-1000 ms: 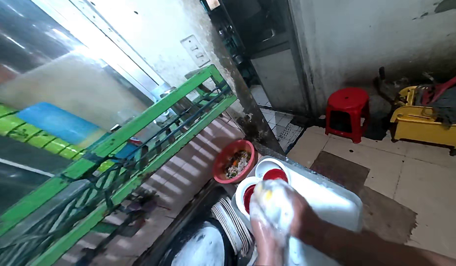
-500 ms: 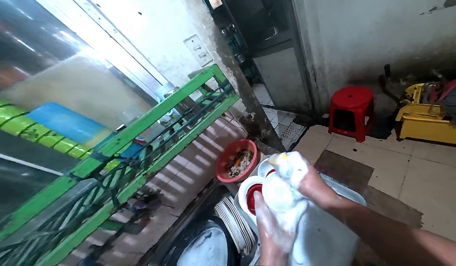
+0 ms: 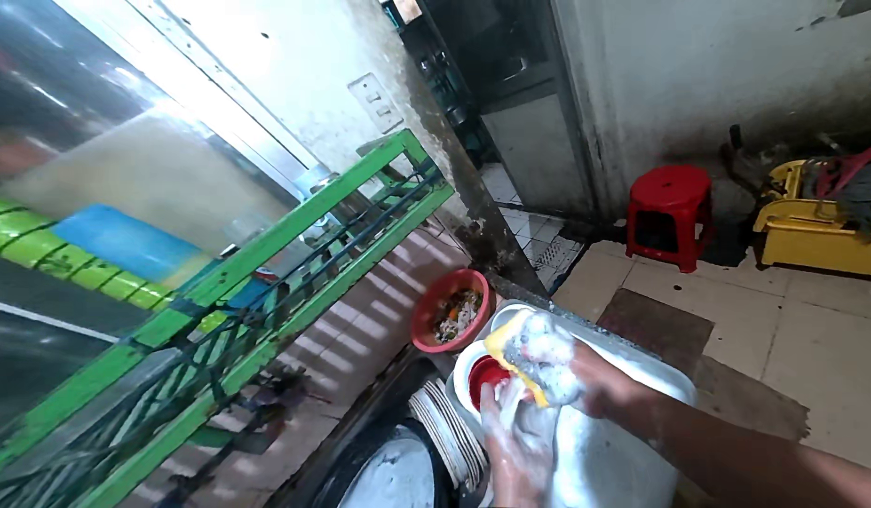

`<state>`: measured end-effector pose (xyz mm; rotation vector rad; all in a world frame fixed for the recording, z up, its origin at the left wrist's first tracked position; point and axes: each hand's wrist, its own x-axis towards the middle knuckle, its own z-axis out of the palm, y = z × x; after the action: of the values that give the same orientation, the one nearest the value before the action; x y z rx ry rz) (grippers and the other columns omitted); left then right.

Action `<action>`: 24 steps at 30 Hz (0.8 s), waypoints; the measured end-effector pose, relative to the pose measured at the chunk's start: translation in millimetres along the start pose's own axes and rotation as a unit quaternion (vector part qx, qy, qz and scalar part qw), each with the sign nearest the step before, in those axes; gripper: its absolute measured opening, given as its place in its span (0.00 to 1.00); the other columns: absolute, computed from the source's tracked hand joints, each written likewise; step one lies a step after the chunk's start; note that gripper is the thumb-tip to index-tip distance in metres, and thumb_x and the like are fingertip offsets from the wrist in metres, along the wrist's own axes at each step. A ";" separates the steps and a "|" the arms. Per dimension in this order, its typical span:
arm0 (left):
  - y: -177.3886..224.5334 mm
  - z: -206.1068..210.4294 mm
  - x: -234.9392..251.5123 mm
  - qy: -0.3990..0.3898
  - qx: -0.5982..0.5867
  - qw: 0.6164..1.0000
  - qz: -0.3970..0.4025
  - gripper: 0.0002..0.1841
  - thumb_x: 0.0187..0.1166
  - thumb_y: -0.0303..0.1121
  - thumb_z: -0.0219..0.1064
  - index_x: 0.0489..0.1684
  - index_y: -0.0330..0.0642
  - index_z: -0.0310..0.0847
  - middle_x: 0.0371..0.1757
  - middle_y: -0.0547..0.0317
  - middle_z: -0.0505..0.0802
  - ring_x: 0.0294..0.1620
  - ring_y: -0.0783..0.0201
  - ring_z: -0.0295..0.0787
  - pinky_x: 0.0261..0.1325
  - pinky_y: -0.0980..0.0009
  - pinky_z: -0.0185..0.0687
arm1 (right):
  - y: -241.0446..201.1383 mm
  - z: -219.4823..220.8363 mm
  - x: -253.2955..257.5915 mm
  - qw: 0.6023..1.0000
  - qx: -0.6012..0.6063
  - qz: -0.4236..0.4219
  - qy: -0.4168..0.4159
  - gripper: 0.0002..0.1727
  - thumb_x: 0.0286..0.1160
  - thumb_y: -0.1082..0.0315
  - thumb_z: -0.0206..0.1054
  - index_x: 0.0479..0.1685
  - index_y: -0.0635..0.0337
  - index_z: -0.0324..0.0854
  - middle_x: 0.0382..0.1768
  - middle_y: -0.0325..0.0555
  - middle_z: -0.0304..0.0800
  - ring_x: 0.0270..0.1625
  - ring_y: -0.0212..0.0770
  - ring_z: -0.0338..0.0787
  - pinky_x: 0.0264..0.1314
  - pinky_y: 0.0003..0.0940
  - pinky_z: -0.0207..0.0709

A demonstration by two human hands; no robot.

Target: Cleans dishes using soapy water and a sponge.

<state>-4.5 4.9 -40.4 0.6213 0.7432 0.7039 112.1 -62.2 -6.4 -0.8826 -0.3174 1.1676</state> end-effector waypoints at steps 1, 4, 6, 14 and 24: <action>-3.2 1.4 -5.5 -0.031 -0.001 0.999 0.009 0.27 0.92 0.57 0.38 0.62 0.44 0.73 0.48 0.50 0.89 0.50 0.53 0.91 0.50 0.49 0.90 | -1.3 -0.1 2.9 1.000 -0.002 0.003 -0.020 0.16 0.84 0.63 0.64 0.66 0.56 0.76 0.45 0.46 0.90 0.43 0.41 0.92 0.44 0.39 0.89; -9.9 7.1 -15.0 -0.139 -0.058 0.988 0.014 0.33 0.88 0.65 0.36 0.59 0.46 0.76 0.47 0.54 0.93 0.51 0.58 0.93 0.54 0.54 0.92 | 6.9 0.1 12.6 0.999 -0.016 0.021 -0.025 0.19 0.83 0.61 0.66 0.68 0.54 0.76 0.47 0.46 0.90 0.45 0.41 0.92 0.45 0.39 0.89; -4.7 13.8 -15.3 -0.117 -0.094 0.988 -0.030 0.33 0.86 0.65 0.41 0.60 0.46 0.77 0.48 0.49 0.93 0.50 0.52 0.93 0.51 0.48 0.91 | 8.2 3.8 9.2 0.997 -0.073 -0.001 0.009 0.22 0.81 0.61 0.68 0.72 0.54 0.75 0.50 0.44 0.90 0.49 0.37 0.91 0.50 0.37 0.87; 13.2 2.0 5.2 -0.046 -0.045 0.998 0.006 0.24 0.91 0.52 0.42 0.59 0.45 0.78 0.47 0.50 0.91 0.49 0.55 0.91 0.49 0.51 0.90 | 19.1 5.6 -1.5 0.751 -0.643 -0.131 -0.069 0.31 0.71 0.67 0.72 0.77 0.64 0.76 0.78 0.60 0.77 0.82 0.60 0.73 0.85 0.59 0.66; 27.4 8.3 -3.6 -0.052 0.032 0.998 0.016 0.20 0.91 0.41 0.42 0.46 0.40 0.80 0.38 0.50 0.92 0.41 0.58 0.92 0.43 0.58 0.91 | 36.7 -10.2 -6.6 0.634 -0.669 -0.381 -0.071 0.16 0.77 0.68 0.65 0.61 0.60 0.87 0.61 0.54 0.91 0.70 0.56 0.87 0.72 0.57 0.81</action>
<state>-9.5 16.8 -14.6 0.7234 0.6623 0.6739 91.7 -68.4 -38.6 -1.6583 -1.6580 -0.0253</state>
